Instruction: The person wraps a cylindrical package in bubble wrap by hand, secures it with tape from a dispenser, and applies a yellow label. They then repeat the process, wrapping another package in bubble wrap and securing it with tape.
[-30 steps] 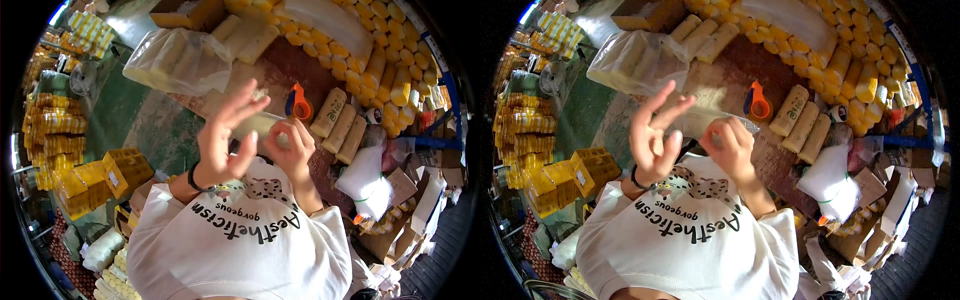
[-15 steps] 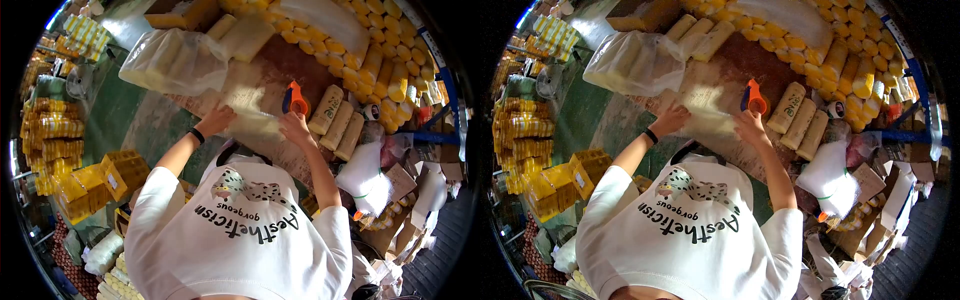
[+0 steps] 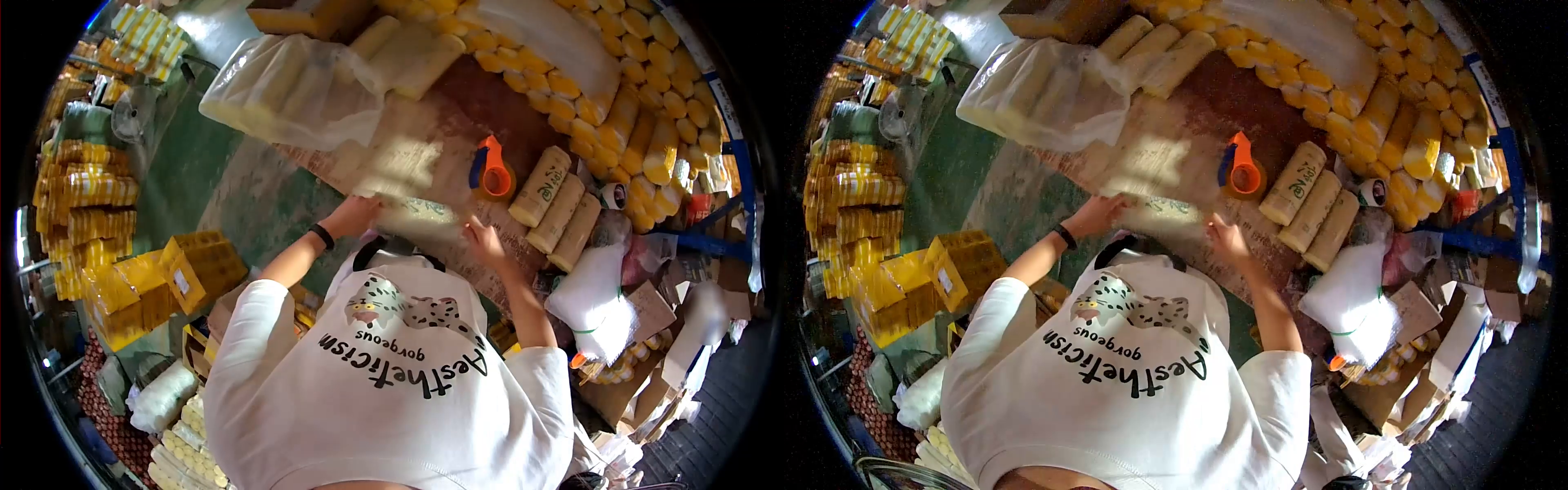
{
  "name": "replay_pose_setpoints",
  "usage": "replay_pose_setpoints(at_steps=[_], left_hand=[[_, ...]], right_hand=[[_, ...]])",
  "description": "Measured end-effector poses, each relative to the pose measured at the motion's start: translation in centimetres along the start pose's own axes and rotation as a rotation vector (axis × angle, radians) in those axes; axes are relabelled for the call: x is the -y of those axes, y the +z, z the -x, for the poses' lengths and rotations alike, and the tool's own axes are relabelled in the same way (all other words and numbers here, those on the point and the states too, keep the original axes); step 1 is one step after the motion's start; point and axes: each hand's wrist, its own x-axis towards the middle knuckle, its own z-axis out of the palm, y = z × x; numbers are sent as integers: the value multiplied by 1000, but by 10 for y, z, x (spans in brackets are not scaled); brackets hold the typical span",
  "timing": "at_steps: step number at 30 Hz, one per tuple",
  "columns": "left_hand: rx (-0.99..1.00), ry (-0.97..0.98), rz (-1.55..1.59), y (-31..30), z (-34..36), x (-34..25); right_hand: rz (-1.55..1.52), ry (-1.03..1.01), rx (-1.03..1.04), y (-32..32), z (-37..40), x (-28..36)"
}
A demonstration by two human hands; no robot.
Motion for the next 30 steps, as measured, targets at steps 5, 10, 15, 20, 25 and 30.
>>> replay_pose_setpoints(at_steps=[5,10,15,20,25,30], left_hand=[[-55,-52,103,2,-16,20],[-58,-179,146,8,-25,34],[-182,-51,-480,-5,-30,24],[-238,304,-364,36,-59,-57],[-69,-81,-25,59,-99,-53],[147,-129,343,57,-114,-21]], right_hand=[[-68,-61,-191,6,-27,-25],[-8,-82,-367,14,-47,-47],[100,17,-366,17,-56,-53],[42,98,-291,12,-75,-56],[-267,150,-190,-3,-72,-39],[-413,210,67,-21,-52,-60]])
